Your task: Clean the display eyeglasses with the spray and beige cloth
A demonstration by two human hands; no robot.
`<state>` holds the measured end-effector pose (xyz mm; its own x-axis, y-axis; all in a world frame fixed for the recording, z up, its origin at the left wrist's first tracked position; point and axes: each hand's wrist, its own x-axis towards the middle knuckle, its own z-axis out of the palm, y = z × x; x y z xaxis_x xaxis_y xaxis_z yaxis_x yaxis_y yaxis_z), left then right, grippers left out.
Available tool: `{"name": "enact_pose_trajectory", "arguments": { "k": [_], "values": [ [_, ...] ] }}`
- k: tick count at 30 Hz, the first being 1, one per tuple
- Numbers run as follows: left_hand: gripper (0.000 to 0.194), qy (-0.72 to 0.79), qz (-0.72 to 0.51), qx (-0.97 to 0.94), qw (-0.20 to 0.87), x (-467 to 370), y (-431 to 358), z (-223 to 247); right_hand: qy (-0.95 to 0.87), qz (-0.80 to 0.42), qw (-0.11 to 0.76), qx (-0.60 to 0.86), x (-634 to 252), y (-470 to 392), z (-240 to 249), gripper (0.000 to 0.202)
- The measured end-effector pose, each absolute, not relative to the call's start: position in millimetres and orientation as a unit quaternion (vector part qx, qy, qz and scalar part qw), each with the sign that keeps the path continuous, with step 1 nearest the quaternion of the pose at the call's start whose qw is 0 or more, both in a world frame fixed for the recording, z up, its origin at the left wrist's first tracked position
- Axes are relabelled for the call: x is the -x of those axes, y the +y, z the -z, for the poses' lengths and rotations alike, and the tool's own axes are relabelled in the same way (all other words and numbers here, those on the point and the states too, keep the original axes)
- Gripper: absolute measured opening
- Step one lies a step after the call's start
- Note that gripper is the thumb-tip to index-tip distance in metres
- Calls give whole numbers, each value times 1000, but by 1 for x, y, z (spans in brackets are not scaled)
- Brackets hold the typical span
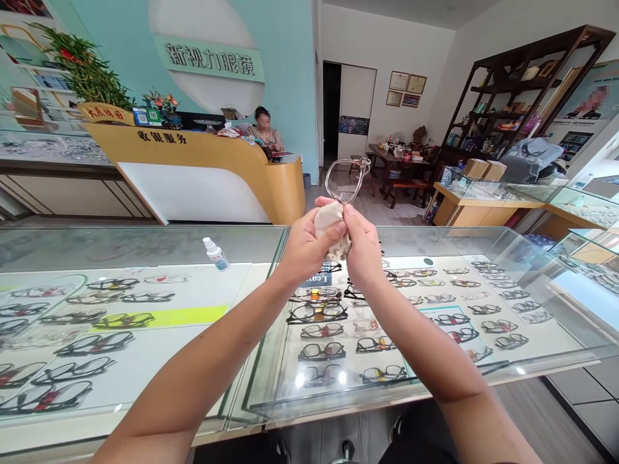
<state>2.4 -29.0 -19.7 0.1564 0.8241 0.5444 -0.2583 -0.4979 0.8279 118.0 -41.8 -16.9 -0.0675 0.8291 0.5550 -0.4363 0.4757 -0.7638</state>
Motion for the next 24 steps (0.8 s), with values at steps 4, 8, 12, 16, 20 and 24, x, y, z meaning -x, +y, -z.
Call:
{"name": "enact_pose_trajectory", "arguments": {
  "k": [4,8,12,16,20,24],
  "values": [
    [48,226,-650,-594,417,-2,-30,21,-584,-454,653,165,-118,-44,16,43],
    [50,236,-566,-643,459,14,-28,13,-560,-469,661,171,-126,-37,14,40],
    [49,231,-457,-714,477,33,-28,1,-550,-520,629,176,-135,-33,10,44],
    [49,235,-461,-715,471,30,-32,-1,-532,-535,633,172,-134,-36,9,40],
    [56,259,-533,-667,452,11,-37,6,-522,-537,641,165,-126,-39,12,43],
    [55,252,-605,-624,426,0,-40,12,-573,-496,628,175,-123,-43,14,50]
  ]
}}
